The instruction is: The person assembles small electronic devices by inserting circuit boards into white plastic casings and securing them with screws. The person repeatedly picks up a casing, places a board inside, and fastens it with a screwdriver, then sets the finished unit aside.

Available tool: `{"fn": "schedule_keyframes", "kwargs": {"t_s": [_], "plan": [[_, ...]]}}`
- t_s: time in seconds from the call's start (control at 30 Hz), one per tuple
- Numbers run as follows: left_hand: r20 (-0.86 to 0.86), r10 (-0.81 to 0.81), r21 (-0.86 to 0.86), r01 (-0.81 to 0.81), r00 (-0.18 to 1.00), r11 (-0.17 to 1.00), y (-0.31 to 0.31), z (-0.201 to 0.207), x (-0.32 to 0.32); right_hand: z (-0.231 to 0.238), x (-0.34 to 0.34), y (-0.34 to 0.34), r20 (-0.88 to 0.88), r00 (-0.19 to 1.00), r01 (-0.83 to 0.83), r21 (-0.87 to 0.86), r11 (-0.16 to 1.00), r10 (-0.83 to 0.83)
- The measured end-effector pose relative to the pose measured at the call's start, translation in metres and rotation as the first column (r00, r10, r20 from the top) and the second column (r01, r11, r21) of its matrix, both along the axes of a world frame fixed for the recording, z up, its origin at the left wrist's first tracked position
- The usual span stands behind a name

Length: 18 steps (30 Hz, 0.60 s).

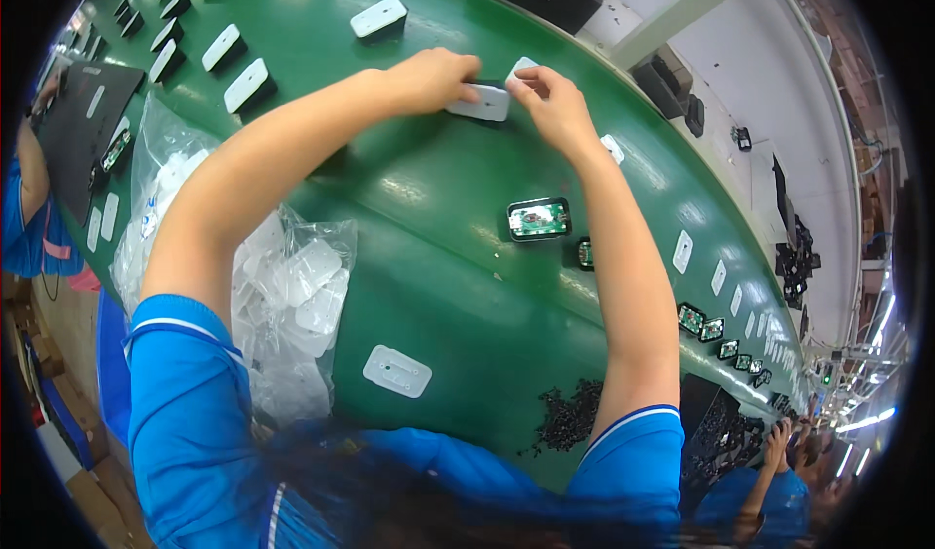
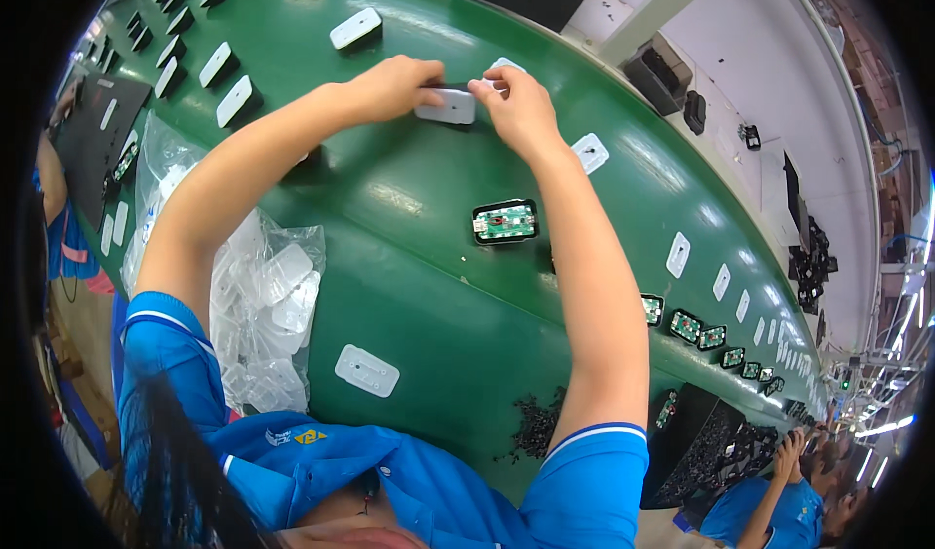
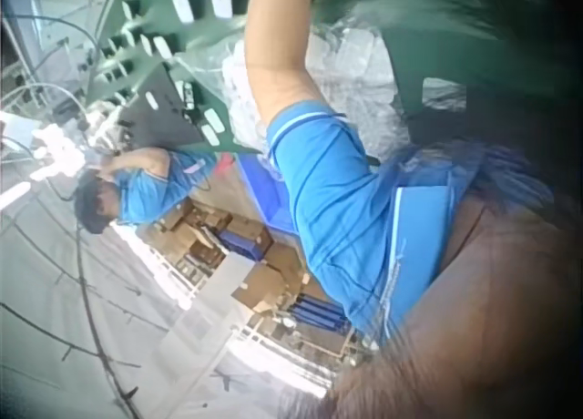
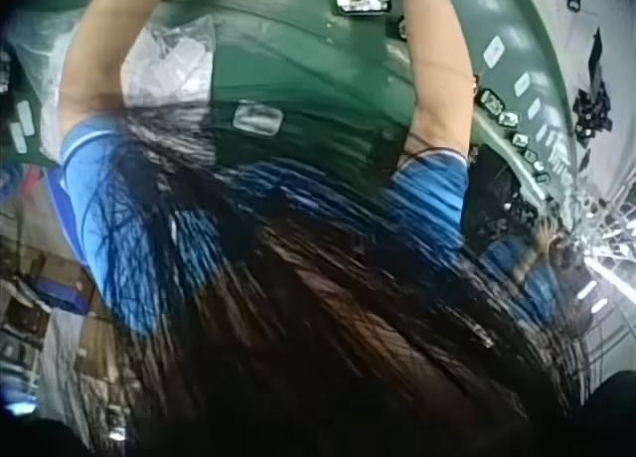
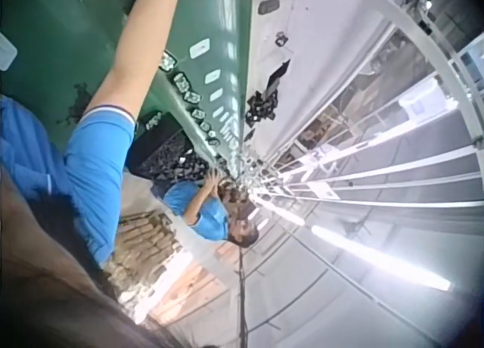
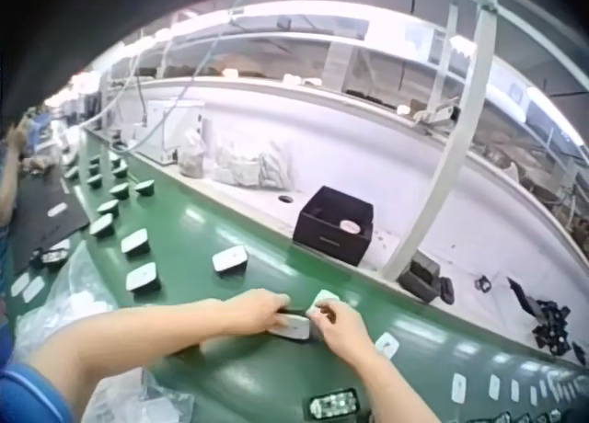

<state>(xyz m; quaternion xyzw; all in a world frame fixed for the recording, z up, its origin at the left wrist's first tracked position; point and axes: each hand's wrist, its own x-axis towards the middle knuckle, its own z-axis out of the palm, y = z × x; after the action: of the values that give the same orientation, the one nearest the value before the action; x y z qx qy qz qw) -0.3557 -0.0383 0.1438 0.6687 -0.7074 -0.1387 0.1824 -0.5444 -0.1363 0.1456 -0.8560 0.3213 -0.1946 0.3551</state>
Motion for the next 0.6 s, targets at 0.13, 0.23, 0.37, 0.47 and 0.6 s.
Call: {"fn": "schedule_keyframes", "kwargs": {"t_s": [0.13,0.23,0.37,0.47,0.6], "plan": [[-0.34,0.18,0.483,0.007,0.923,0.876,0.015,0.021,0.04,0.045,-0.044,0.057,-0.091,0.991,-0.108,-0.172,0.979,0.093],[-0.317,0.261,0.641,0.003,0.912,0.767,0.016,0.038,0.048,0.056,-0.086,0.086,-0.367,0.895,-0.373,-0.297,0.879,0.255],[-0.215,0.338,0.738,-0.074,0.916,0.67,0.009,0.04,0.056,0.023,-0.102,0.104,-0.407,0.895,-0.335,-0.347,0.876,0.181],[-0.088,0.32,0.719,-0.162,0.943,0.676,0.007,0.039,0.057,0.007,-0.103,0.096,-0.243,0.951,-0.25,-0.239,0.938,0.191],[0.207,0.241,0.628,-0.318,0.948,0.71,0.003,0.058,0.05,0.036,-0.084,0.079,-0.359,0.933,0.029,0.04,0.999,-0.013]]}}
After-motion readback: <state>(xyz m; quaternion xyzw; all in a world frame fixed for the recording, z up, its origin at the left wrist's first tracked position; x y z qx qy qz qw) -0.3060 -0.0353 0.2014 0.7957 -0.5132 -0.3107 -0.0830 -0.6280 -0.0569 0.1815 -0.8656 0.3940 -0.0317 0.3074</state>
